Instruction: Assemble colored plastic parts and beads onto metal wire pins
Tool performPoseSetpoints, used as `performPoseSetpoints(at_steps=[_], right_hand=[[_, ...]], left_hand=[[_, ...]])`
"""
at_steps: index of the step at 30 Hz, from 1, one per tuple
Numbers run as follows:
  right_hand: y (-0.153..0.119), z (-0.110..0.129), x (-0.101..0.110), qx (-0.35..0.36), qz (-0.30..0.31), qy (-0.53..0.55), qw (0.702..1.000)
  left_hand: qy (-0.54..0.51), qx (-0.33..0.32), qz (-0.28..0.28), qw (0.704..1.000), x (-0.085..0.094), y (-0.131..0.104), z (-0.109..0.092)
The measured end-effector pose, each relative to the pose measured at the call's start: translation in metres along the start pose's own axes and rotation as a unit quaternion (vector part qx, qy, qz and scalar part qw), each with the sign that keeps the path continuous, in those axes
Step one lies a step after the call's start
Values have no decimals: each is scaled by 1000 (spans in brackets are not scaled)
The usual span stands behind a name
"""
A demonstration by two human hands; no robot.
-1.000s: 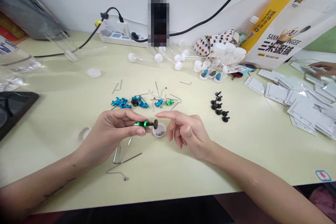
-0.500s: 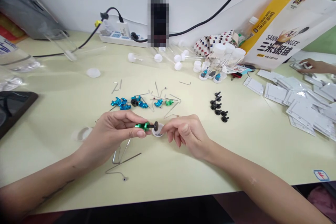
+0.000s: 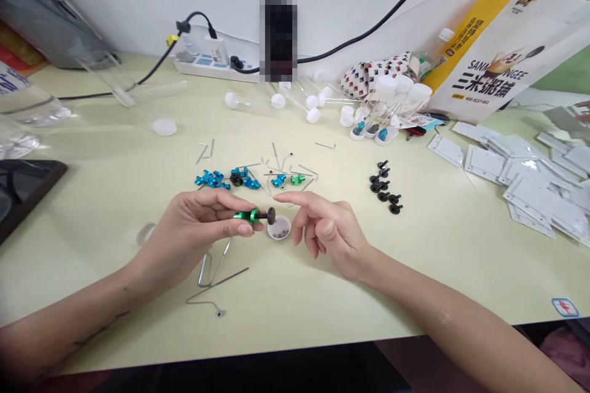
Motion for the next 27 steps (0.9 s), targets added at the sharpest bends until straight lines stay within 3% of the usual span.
performPoseSetpoints(at_steps=[3, 8, 27], right_hand=[[0, 0, 0, 11, 23, -14, 1000], [0, 1, 0, 7, 3, -14, 1000], [-2, 1, -1, -8, 19, -28, 999]], left_hand=[[4, 10, 2, 1000, -1, 0, 1], [10, 3, -2, 1000, -1, 0, 0], [9, 2, -12, 1000, -2, 0, 0]])
Point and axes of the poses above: each hand's wrist, its own y-axis towards the middle knuckle, its own x-axis out of the back of the hand, z = x × y, the point moved 1 cm from there along y, towards the middle knuckle, and after that the axes turned 15 degrees about z, right-handed, at the moved point
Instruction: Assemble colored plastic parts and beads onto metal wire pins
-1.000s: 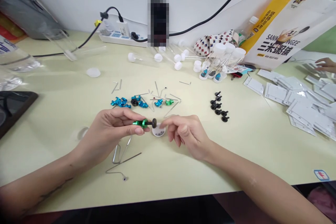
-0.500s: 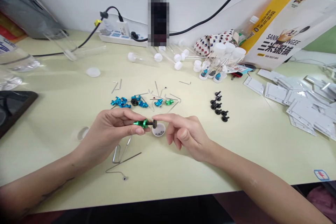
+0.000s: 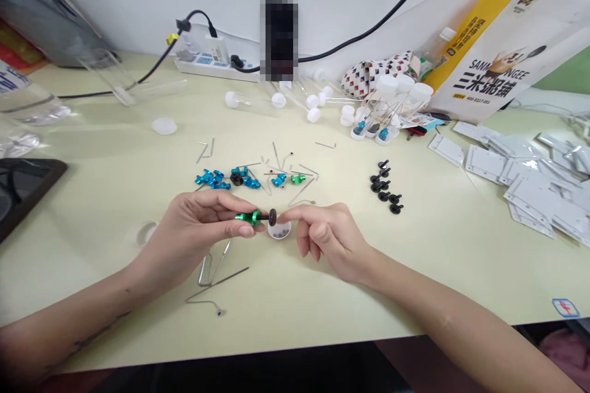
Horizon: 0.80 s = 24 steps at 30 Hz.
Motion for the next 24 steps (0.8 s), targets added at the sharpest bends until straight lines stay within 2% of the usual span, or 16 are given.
performPoseSetpoints(at_steps=[3, 7, 11, 18, 24], right_hand=[[0, 2, 0, -13, -9, 12, 1000], [0, 2, 0, 7, 9, -12, 1000], [0, 1, 0, 6, -15, -12, 1000], [-2, 0, 1, 13, -19, -29, 999], [1, 1, 0, 5, -23, -11, 1000]], left_hand=[[-6, 2, 4, 1000, 0, -1, 0], [-8, 16, 7, 1000, -1, -1, 1], [-4, 9, 3, 1000, 0, 0, 1], [-4, 27, -8, 1000, -2, -1, 0], [4, 8, -19, 1000, 0, 0, 1]])
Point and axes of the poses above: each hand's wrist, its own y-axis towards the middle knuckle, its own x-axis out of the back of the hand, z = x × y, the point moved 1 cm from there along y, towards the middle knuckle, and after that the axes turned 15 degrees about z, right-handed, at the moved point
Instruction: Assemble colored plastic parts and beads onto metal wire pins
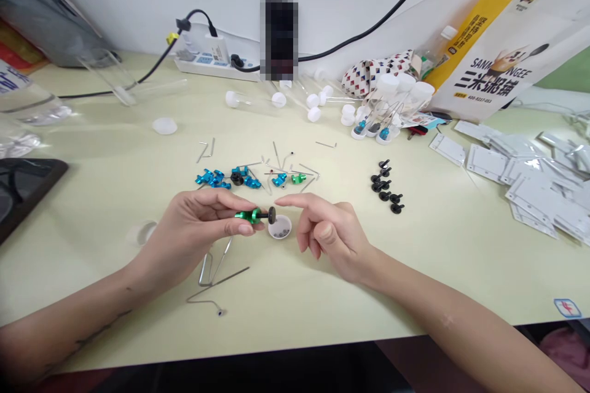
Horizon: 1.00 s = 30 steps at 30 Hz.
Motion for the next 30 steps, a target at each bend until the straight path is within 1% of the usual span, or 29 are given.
performPoseSetpoints(at_steps=[4, 7, 9, 13, 15, 19, 24, 27, 30], right_hand=[[0, 0, 1, 3, 7, -17, 1000], [-1, 1, 2, -8, -7, -13, 1000], [-1, 1, 2, -9, -6, -10, 1000], [-1, 0, 1, 3, 17, -37, 999], [-1, -1, 1, 3, 15, -45, 999], [0, -1, 0, -3, 7, -26, 1000], [0, -1, 1, 13, 13, -73, 997], [-1, -1, 1, 4, -4, -55, 998], [-2, 0, 0, -3, 1, -33, 999]], left_hand=[[-4, 9, 16, 1000, 0, 0, 0], [-6, -2, 12, 1000, 0, 0, -1], [-10, -7, 8, 1000, 0, 0, -1], [-2, 9, -1, 1000, -2, 0, -2], [0, 14, 0, 1000, -2, 0, -2], [-10, 26, 17, 999, -3, 0, -2], [-4, 29, 5, 1000, -4, 0, -1], [-6, 28, 3, 1000, -3, 0, -1], [-8, 30, 11, 999, -3, 1, -2]])
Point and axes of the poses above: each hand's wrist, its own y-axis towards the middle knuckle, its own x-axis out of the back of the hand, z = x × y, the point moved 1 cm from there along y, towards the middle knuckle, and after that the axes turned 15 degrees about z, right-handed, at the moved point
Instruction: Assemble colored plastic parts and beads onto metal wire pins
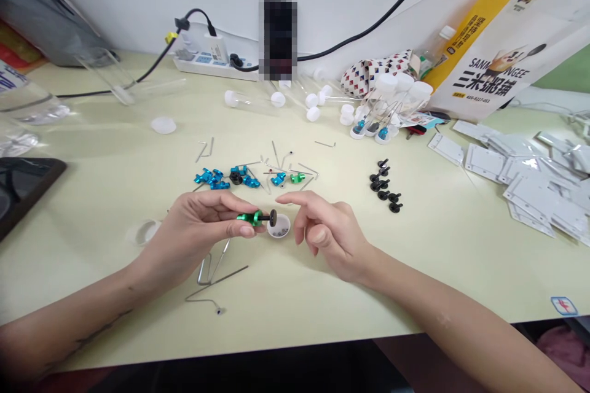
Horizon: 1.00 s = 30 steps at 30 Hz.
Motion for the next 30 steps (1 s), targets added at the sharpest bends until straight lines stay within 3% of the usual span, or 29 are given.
performPoseSetpoints(at_steps=[4, 9, 17, 30], right_hand=[[1, 1, 0, 11, 22, -26, 999], [0, 0, 1, 0, -10, -21, 1000], [0, 0, -1, 28, 8, -45, 999], [0, 0, 0, 8, 4, -33, 999]], left_hand=[[1, -6, 8, 1000, 0, 0, 0], [-1, -4, 8, 1000, -1, -1, 0], [4, -14, 4, 1000, 2, 0, 2], [-7, -22, 16, 1000, 2, 0, 2]])
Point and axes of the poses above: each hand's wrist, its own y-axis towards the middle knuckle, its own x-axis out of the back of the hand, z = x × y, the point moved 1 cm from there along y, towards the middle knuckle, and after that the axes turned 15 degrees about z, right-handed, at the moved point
